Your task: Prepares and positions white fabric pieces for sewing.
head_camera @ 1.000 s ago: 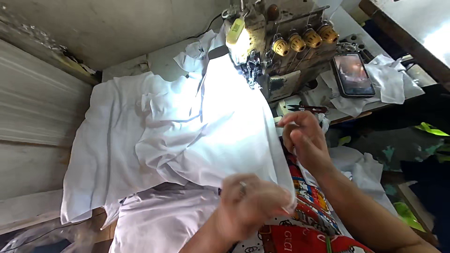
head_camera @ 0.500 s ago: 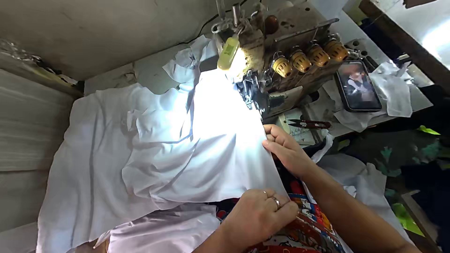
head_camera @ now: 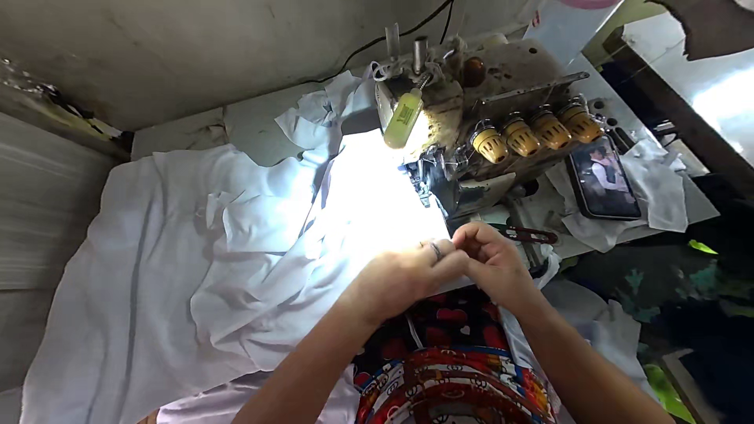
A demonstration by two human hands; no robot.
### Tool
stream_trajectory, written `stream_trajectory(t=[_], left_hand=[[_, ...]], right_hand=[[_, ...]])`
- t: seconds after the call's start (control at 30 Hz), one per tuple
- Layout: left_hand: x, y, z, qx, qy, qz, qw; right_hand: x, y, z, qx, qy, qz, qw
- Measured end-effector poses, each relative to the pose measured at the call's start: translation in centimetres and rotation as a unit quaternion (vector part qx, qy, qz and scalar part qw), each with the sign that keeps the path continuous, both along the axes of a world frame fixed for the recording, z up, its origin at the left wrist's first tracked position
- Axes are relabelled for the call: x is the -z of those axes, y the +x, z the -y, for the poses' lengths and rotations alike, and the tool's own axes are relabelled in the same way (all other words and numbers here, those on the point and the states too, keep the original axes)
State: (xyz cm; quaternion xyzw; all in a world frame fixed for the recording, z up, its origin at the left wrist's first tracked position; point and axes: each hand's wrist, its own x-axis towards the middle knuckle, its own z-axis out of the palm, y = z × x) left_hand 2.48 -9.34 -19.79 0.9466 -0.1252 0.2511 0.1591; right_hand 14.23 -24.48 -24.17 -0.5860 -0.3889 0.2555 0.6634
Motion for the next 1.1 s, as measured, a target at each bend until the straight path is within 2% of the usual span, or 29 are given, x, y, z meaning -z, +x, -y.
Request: stream_trajectory(t=[0.07, 0.13, 0.2, 0.3, 0.4, 0.53, 0.63, 0.77, 0.8, 0.93, 1.1], left_hand=[[0.4, 0.7, -1.5, -0.029, -0.011, -0.010, 0.999], [1.2, 1.4, -3.1, -0.025, -0.060, 0.000, 0.998], [1.1, 2.0, -4.5, -0.010, -0.103, 0.005, 0.995], [-0.1, 2.4, -5.6, -0.046, -0.110, -0.019, 0.993], [0.8, 3.7, -7.5, -0.102, -0.102, -0.021, 0.989], [-0.7, 3.9, -7.6, -0.255, -0.075, -0.103, 0.959], [-0.7, 1.7, -7.4, -0.320, -0.104, -0.129, 0.933], [-3.6, -2.4, -3.9, -0.395, -0.109, -0.197, 0.891], [-3.7, -3.3, -2.8, -0.389, -0.118, -0.200, 0.892], [-0.9, -4.4, 1.4, -0.242, -0.080, -0.084, 0.963], [-0.3, -1.8, 0.5, -0.205, -0.028, -0.068, 0.976]], right_hand=[[0.2, 0.8, -0.9, 0.033, -0.006, 0.147, 0.989], [0.3, 1.4, -1.4, 0.068, -0.035, 0.278, 0.958], [0.5, 1.7, -1.6, 0.078, -0.058, 0.325, 0.941], [0.6, 1.6, -1.4, 0.065, -0.090, 0.321, 0.940], [0.3, 1.1, -1.0, 0.029, -0.097, 0.290, 0.952], [-0.3, 0.0, -0.7, -0.023, -0.072, 0.222, 0.972], [-0.3, -0.9, -0.6, -0.072, -0.053, 0.206, 0.975], [0.3, -1.9, -0.8, -0.068, 0.029, 0.236, 0.969], [0.4, -2.1, -0.9, -0.065, 0.041, 0.250, 0.965], [-0.1, -1.6, -0.9, -0.096, 0.027, 0.302, 0.948], [-0.7, 2.8, -0.5, -0.027, -0.033, 0.327, 0.944]])
